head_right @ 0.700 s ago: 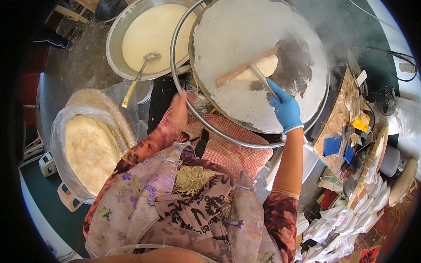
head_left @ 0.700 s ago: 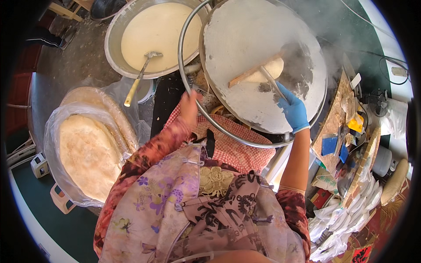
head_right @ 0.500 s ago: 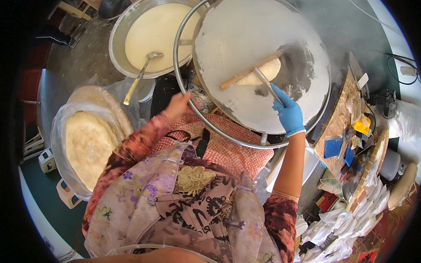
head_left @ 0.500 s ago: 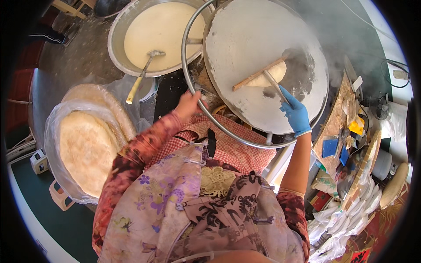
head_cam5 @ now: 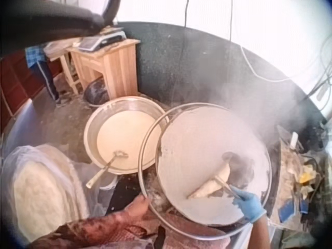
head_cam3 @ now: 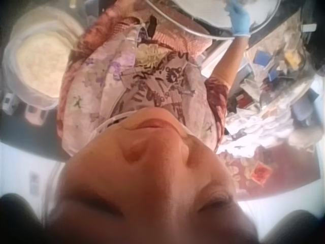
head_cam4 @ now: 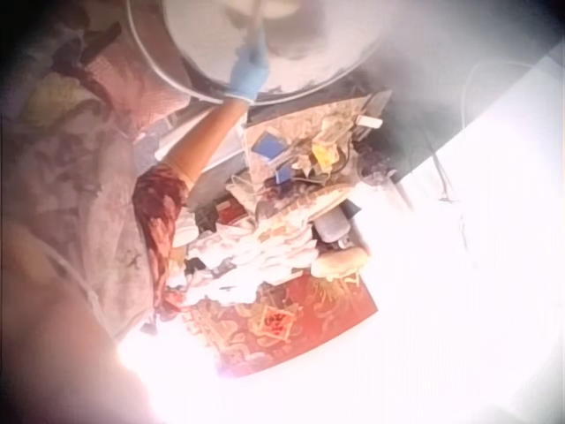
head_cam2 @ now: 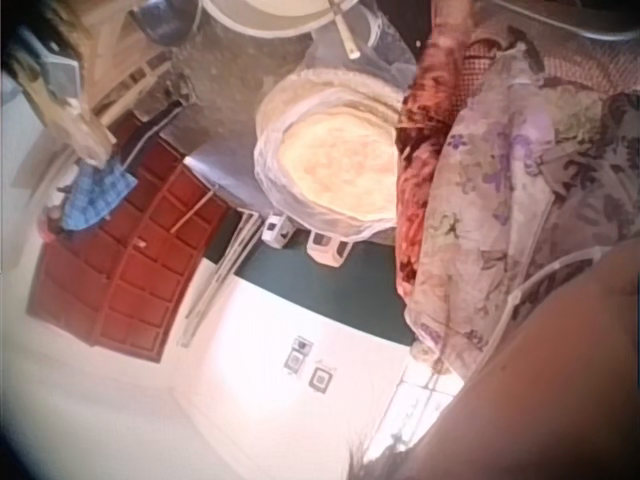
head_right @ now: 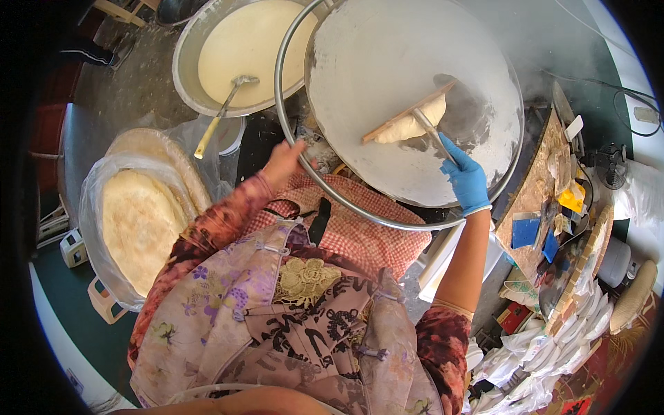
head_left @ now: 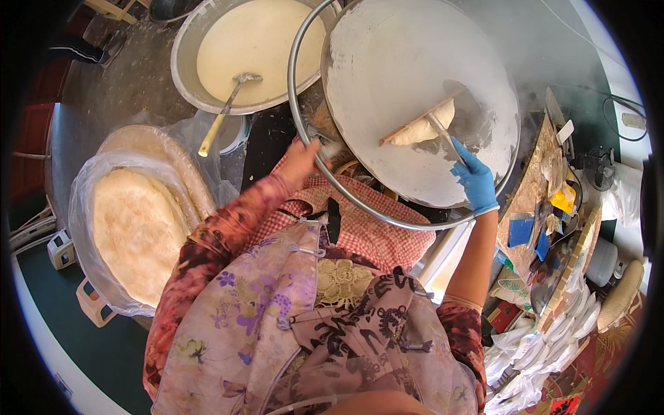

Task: The person ladles batter onto a hot griddle, spreads it into a thin circle, cooks it, then lifts and folds the crepe before placing it into a container. The process repeats with multiple crepes.

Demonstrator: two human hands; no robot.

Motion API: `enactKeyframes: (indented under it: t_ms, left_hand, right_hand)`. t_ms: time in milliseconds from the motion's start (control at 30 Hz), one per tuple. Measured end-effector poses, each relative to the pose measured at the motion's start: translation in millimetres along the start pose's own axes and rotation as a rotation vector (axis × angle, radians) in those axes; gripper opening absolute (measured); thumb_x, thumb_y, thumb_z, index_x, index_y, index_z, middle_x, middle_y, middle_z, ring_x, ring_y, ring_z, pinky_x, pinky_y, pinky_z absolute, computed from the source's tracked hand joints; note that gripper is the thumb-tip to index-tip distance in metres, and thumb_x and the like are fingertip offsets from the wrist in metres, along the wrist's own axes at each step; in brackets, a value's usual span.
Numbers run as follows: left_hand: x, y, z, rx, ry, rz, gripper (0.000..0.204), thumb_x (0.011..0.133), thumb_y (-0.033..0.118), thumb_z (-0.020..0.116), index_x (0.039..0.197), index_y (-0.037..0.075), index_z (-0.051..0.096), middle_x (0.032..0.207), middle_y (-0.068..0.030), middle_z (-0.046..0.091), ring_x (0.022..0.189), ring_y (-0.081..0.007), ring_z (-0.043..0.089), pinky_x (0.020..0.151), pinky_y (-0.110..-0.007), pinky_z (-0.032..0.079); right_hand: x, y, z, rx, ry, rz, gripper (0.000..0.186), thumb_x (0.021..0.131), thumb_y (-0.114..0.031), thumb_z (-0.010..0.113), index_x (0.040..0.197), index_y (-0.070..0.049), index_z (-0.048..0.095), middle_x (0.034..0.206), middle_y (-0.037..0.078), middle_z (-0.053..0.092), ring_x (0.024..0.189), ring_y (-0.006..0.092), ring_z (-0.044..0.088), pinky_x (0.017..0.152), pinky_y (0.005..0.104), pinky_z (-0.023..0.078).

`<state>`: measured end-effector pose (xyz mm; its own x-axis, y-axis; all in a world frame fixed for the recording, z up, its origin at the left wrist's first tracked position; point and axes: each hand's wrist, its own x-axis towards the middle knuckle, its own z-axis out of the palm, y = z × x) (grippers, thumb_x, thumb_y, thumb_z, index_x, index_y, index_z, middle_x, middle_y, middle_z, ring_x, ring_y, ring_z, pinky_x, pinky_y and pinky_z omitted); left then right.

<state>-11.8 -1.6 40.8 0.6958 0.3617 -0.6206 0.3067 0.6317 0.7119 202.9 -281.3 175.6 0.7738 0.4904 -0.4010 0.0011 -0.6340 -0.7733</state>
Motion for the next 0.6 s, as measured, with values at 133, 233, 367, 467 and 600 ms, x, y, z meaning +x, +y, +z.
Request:
enactKeyframes:
  t_ms: [133,233,367,467,600]
  left_hand:
    - [23,37,-22,0.014,0.093,0.09,0.031,0.091,0.029,0.048,0.094,-0.001,0.05,0.082,-0.0104,0.06,0.072,-0.0208,0.062,0.064,-0.032,0.053]
    - [9,18,-18,-0.021,0.047,0.093,0.031,0.092,0.03,0.047,0.094,-0.001,0.051,0.084,-0.0101,0.06,0.078,-0.0202,0.061,0.07,-0.031,0.052]
    - [-32,-27,1,-0.14,-0.059,-0.052,0.029,0.092,0.027,0.046,0.1,-0.001,0.049,0.091,-0.0104,0.06,0.084,-0.0184,0.06,0.073,-0.029,0.049]
    - [-44,-37,6,-0.065,-0.119,-0.157,0.032,0.093,0.03,0.044,0.104,0.0,0.047,0.101,-0.0105,0.059,0.092,-0.0184,0.058,0.081,-0.031,0.047]
    - [-42,-35,5,-0.068,-0.131,-0.174,0.031,0.093,0.03,0.044,0.108,0.002,0.046,0.104,-0.0107,0.058,0.093,-0.0186,0.058,0.082,-0.03,0.046]
  right_hand:
    - [6,3,-12,-0.014,0.012,0.025,0.047,0.08,0.004,0.053,0.123,-0.016,0.054,0.085,-0.005,0.057,0.065,0.0038,0.045,0.059,0.018,0.04]
    - [3,-8,-24,-0.067,0.031,0.084,0.046,0.08,0.002,0.052,0.123,-0.015,0.054,0.084,-0.004,0.057,0.065,0.0044,0.046,0.06,0.0184,0.041]
    - [20,-36,-5,-0.132,0.056,-0.089,0.042,0.081,-0.005,0.053,0.122,-0.013,0.054,0.088,0.002,0.063,0.07,0.0079,0.053,0.065,0.0223,0.044]
    - [49,-52,48,-0.489,0.171,-0.162,0.035,0.082,-0.019,0.056,0.117,-0.017,0.057,0.095,0.015,0.063,0.078,0.024,0.061,0.072,0.0317,0.046]
    - [47,-60,69,-0.46,0.162,-0.094,0.04,0.083,-0.017,0.052,0.122,-0.026,0.053,0.077,0.008,0.058,0.066,0.0126,0.051,0.065,0.0266,0.043]
